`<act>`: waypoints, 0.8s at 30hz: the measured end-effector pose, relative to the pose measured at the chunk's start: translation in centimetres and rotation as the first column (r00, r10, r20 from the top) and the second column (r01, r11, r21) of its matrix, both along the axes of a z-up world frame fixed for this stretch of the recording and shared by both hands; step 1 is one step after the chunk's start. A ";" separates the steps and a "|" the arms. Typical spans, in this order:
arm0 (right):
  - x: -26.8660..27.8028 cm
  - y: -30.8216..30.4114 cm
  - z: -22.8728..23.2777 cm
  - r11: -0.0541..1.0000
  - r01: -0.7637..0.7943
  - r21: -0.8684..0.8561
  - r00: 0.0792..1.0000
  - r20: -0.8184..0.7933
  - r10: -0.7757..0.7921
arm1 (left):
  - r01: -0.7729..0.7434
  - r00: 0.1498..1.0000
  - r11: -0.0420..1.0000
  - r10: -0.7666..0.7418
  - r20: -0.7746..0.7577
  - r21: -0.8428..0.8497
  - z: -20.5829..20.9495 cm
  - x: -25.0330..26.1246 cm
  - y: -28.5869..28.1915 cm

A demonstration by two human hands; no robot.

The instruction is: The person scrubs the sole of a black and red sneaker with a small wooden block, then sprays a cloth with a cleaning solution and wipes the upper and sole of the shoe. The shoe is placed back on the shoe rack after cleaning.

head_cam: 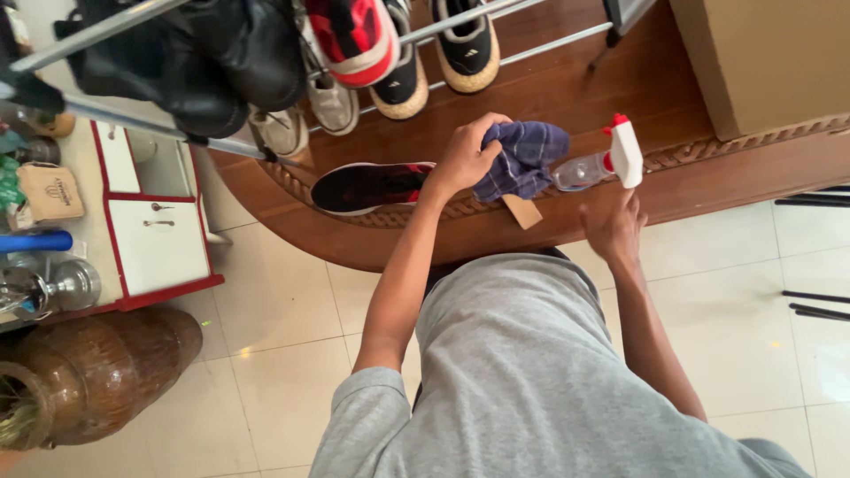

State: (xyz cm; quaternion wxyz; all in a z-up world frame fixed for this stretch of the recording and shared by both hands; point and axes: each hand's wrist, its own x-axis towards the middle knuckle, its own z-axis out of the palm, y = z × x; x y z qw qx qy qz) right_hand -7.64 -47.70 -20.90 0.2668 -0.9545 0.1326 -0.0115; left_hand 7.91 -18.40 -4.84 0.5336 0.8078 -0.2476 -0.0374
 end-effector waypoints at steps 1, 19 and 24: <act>-0.4 0.6 -0.2 0.996 -0.060 -0.071 0.997 -0.059 0.056 | 0.000 1.000 1.000 0.000 -0.008 0.002 0.5 -0.1 0.7; 1.5 20.0 10.7 -0.288 0.015 0.957 0.996 -0.041 -0.084 | -0.096 0.942 0.945 -0.015 -0.334 -0.313 -1.8 -5.4 14.9; 0.5 19.8 9.7 -0.274 0.033 0.961 0.987 -0.075 -0.142 | -0.303 0.953 0.915 0.288 0.093 0.268 -6.0 -6.5 26.0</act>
